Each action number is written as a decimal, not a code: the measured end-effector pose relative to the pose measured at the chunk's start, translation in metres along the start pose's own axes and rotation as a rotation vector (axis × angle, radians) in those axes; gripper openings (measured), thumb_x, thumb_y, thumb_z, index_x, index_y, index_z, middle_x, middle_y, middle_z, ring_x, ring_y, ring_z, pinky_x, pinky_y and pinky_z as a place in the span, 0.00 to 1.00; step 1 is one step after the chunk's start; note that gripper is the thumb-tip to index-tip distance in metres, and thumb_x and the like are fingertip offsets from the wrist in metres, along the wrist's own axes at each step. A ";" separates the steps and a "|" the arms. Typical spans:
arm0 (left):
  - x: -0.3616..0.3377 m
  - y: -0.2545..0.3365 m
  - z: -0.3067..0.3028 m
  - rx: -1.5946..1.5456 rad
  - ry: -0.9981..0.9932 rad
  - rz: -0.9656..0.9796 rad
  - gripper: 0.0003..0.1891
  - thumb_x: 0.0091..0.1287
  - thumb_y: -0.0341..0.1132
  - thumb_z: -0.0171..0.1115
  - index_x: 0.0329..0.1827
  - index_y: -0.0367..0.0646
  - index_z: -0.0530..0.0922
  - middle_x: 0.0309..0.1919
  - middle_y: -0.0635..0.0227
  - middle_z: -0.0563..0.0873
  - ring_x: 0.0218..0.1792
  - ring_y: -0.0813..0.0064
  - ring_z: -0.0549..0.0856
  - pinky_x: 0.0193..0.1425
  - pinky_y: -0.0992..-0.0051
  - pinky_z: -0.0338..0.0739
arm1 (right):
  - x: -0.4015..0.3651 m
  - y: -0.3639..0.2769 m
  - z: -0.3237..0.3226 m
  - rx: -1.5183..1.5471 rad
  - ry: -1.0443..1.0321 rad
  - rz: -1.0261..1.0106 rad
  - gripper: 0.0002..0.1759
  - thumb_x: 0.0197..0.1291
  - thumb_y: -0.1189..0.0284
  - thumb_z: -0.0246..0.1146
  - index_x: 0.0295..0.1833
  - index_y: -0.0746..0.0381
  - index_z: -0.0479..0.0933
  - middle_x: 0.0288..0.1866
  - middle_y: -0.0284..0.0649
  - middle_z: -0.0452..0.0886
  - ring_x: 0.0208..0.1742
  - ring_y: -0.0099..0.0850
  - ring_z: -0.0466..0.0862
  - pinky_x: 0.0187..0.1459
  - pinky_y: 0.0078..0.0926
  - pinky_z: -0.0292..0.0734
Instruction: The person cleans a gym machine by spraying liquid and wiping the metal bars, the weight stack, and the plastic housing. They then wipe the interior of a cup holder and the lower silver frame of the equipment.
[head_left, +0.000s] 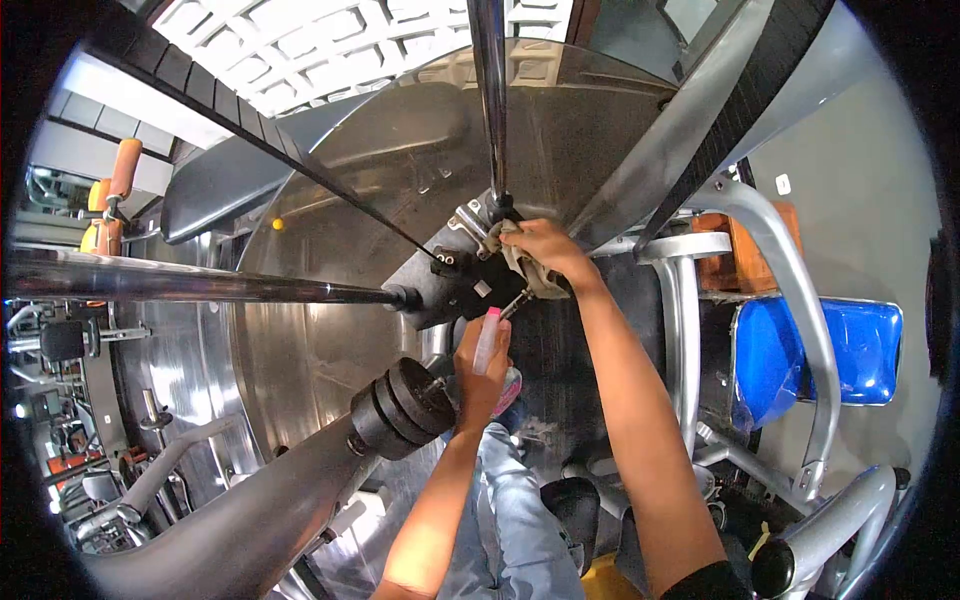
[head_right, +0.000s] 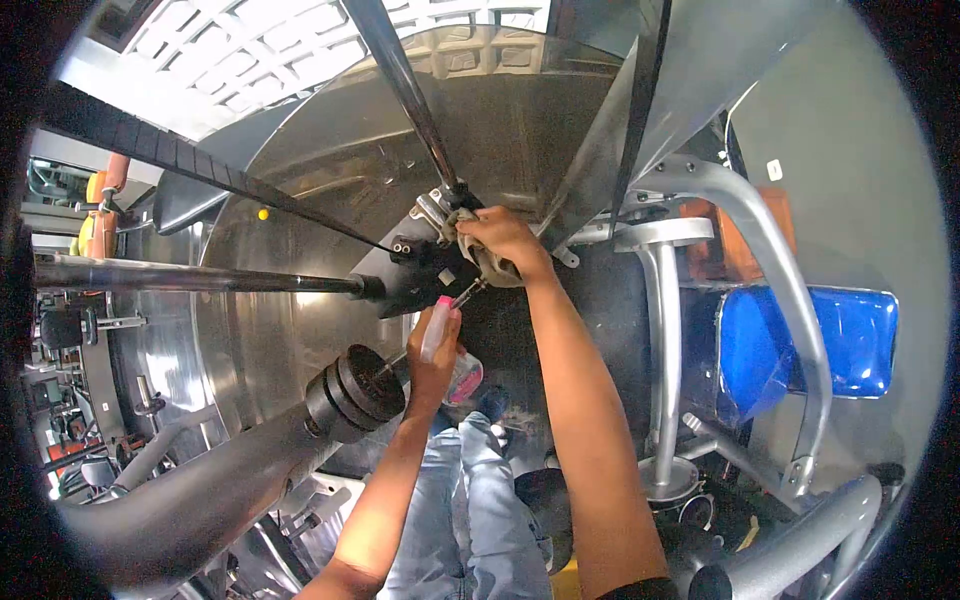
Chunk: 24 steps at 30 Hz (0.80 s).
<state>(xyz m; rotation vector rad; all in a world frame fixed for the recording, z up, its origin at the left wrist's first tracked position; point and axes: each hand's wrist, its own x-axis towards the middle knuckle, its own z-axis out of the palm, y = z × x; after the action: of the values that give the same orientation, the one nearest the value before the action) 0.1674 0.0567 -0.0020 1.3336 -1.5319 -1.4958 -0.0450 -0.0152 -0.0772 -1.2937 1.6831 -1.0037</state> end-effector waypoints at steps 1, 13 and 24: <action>0.000 -0.001 0.000 0.021 0.001 0.016 0.11 0.75 0.40 0.60 0.42 0.40 0.78 0.25 0.74 0.74 0.23 0.83 0.76 0.26 0.79 0.74 | 0.002 0.004 -0.001 0.202 -0.101 0.168 0.18 0.64 0.58 0.65 0.43 0.63 0.85 0.31 0.37 0.85 0.32 0.26 0.81 0.40 0.25 0.74; 0.001 -0.007 0.000 0.003 0.001 0.063 0.11 0.75 0.40 0.59 0.40 0.40 0.77 0.25 0.74 0.73 0.23 0.82 0.76 0.27 0.78 0.74 | -0.089 -0.057 -0.035 0.056 0.049 0.257 0.22 0.57 0.59 0.72 0.50 0.63 0.83 0.38 0.39 0.87 0.37 0.24 0.83 0.41 0.25 0.76; 0.000 0.003 -0.001 0.062 -0.013 0.064 0.11 0.75 0.38 0.58 0.43 0.38 0.78 0.26 0.71 0.75 0.23 0.81 0.76 0.26 0.77 0.72 | -0.024 -0.108 -0.011 -0.418 0.152 -0.072 0.16 0.52 0.61 0.71 0.46 0.54 0.86 0.41 0.46 0.86 0.46 0.46 0.86 0.45 0.42 0.79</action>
<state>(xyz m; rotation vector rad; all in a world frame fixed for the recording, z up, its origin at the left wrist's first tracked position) 0.1674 0.0557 0.0009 1.2994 -1.6264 -1.4310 -0.0109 -0.0087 0.0284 -1.5855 2.0519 -0.8331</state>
